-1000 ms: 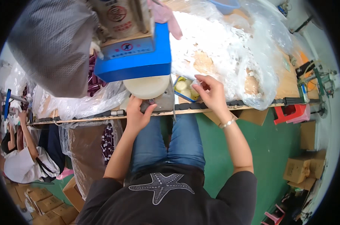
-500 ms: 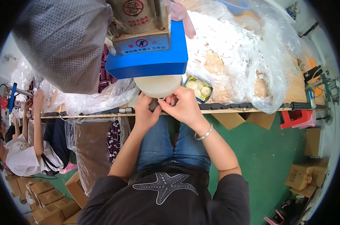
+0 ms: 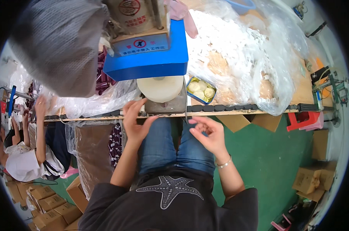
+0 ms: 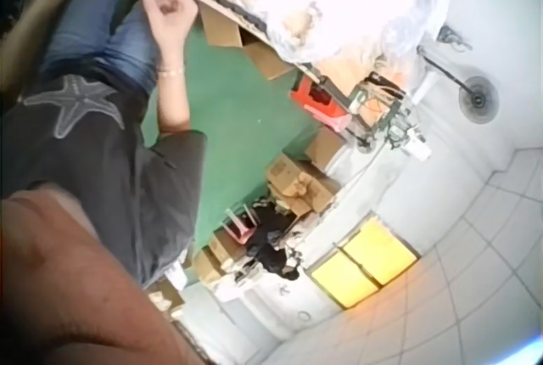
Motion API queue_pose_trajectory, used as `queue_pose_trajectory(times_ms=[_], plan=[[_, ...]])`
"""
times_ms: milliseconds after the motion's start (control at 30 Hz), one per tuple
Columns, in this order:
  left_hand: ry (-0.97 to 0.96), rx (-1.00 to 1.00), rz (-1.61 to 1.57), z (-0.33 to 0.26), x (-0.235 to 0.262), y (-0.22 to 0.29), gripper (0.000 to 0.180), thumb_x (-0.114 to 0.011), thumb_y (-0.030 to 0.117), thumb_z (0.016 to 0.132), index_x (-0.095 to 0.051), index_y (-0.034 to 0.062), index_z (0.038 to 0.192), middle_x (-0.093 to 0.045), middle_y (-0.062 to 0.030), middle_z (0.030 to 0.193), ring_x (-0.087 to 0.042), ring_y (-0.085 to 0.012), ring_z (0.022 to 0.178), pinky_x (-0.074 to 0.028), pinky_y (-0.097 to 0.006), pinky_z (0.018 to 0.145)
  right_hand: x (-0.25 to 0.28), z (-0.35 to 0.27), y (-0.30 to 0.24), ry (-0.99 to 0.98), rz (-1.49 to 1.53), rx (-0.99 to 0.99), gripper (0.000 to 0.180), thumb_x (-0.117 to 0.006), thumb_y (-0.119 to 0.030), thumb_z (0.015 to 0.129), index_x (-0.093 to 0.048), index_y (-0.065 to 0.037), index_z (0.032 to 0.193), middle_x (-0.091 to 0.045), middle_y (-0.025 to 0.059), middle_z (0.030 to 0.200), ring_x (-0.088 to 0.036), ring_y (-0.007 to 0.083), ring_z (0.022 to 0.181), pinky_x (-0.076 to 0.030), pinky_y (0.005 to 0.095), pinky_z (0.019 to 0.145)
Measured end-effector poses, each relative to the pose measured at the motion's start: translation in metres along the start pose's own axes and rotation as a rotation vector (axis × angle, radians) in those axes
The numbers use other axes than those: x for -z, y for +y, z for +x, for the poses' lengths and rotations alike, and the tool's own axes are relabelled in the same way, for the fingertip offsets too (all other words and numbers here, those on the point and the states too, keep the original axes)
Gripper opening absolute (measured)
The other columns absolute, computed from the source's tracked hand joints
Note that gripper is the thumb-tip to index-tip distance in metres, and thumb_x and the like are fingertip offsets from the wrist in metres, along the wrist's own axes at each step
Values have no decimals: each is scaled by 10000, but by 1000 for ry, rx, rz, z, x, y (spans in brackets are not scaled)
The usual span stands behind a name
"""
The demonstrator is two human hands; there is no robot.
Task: Assembling small purple plastic containers by inserting components and using a manual press machine.
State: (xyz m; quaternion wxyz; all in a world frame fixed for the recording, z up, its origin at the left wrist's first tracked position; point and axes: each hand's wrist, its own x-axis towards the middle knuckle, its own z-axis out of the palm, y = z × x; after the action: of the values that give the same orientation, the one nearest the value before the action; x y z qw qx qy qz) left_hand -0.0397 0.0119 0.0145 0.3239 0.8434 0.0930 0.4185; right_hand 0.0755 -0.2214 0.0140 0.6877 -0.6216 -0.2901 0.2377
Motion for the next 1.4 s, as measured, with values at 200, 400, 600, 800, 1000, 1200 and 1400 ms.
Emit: queue_pose_trajectory(times_ms=[200,400,600,800,1000,1200,1400], plan=[[64,62,31,-11,12,-10,438,-815,20,663,-678,16,1078,-681,-94,999,-562,-293,948,-454,-380,848,13,-11,-6,114,-14,-27,242,-677,42,850,-668,39,1091,-711,99,956,-569,30,690,-457,164,602],[-4,51,-17,11,-15,3,431,-786,25,692,-657,11,1102,-669,-105,1048,-553,-311,989,-448,-392,857,59,101,-12,342,-354,255,133,-698,-61,876,-709,3,992,-666,-1,774,-556,44,623,-433,191,550],[-137,125,-120,14,-38,-9,299,-745,74,740,-679,41,1030,-634,-138,1027,-550,-333,973,-425,-404,869,74,226,18,107,-1090,474,175,-658,-66,811,-704,3,965,-688,200,827,-676,330,780,-534,412,728],[-79,506,-625,29,-38,-4,244,-702,104,832,-653,7,1050,-669,-75,888,-587,-125,748,-444,-247,678,67,229,12,10,-1345,331,172,-619,-161,806,-693,-18,868,-666,241,911,-647,393,891,-512,478,813],[-309,439,65,-3,101,11,239,-709,149,812,-648,32,1012,-651,-112,803,-605,-258,736,-482,-342,677,80,217,5,85,-1158,444,232,-651,-192,823,-666,12,932,-666,244,941,-668,371,888,-522,424,764],[-926,1043,881,-94,214,-43,307,-732,234,794,-678,29,1016,-673,-209,968,-631,-375,974,-508,-441,825,107,173,-2,239,-625,222,165,-603,-147,965,-641,7,1010,-638,6,801,-560,56,720,-402,202,591],[-100,149,583,12,154,-68,247,-658,82,834,-632,-9,1063,-660,-178,981,-602,-377,935,-491,-427,822,50,108,-13,307,-321,322,195,-532,-113,996,-580,17,1134,-675,85,1071,-594,77,884,-454,207,750]])
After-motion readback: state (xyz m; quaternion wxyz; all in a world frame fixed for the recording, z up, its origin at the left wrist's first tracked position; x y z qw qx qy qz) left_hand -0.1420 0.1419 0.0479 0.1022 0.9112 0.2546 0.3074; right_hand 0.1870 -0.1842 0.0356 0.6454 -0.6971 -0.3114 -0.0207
